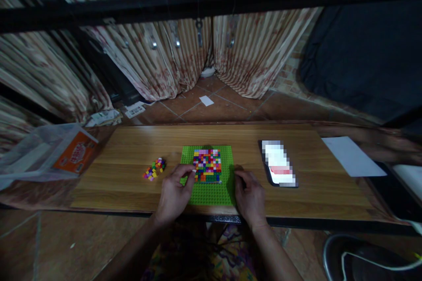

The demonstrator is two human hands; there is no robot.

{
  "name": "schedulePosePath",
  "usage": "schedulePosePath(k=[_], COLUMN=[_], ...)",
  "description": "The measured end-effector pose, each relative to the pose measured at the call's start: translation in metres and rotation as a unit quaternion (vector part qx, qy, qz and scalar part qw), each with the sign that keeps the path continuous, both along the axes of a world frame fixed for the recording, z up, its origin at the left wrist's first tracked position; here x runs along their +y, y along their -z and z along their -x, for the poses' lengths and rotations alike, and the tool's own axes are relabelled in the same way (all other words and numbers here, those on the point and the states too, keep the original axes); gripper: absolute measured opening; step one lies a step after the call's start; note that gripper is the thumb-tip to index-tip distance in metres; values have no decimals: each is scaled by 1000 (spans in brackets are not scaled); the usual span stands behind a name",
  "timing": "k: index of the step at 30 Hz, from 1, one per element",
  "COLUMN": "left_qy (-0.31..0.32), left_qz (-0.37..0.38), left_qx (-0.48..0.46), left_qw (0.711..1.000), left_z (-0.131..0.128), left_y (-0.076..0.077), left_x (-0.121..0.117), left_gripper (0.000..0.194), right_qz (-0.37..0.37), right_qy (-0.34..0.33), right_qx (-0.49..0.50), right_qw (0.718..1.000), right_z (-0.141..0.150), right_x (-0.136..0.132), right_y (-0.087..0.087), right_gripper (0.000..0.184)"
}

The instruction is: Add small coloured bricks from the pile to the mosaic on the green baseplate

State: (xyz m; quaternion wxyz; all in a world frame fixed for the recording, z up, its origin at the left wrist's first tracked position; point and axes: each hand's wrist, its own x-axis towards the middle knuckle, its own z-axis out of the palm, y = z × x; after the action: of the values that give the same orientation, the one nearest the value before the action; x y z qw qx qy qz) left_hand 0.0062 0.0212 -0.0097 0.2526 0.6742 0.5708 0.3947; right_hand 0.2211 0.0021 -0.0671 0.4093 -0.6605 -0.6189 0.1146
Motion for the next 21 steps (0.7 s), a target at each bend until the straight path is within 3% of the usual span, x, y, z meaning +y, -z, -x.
schedulePosePath(k=[21], left_qy=[6], left_qz=[-58], left_qx=[110], left_qw=[992], left_z=[-4], left_y=[7], left_x=[8], left_gripper=[14], right_qz=[4], right_qy=[2], right_qx=[3], right_qw=[1000], right_z=[-2], right_x=[0], right_y=[4], right_gripper=[24])
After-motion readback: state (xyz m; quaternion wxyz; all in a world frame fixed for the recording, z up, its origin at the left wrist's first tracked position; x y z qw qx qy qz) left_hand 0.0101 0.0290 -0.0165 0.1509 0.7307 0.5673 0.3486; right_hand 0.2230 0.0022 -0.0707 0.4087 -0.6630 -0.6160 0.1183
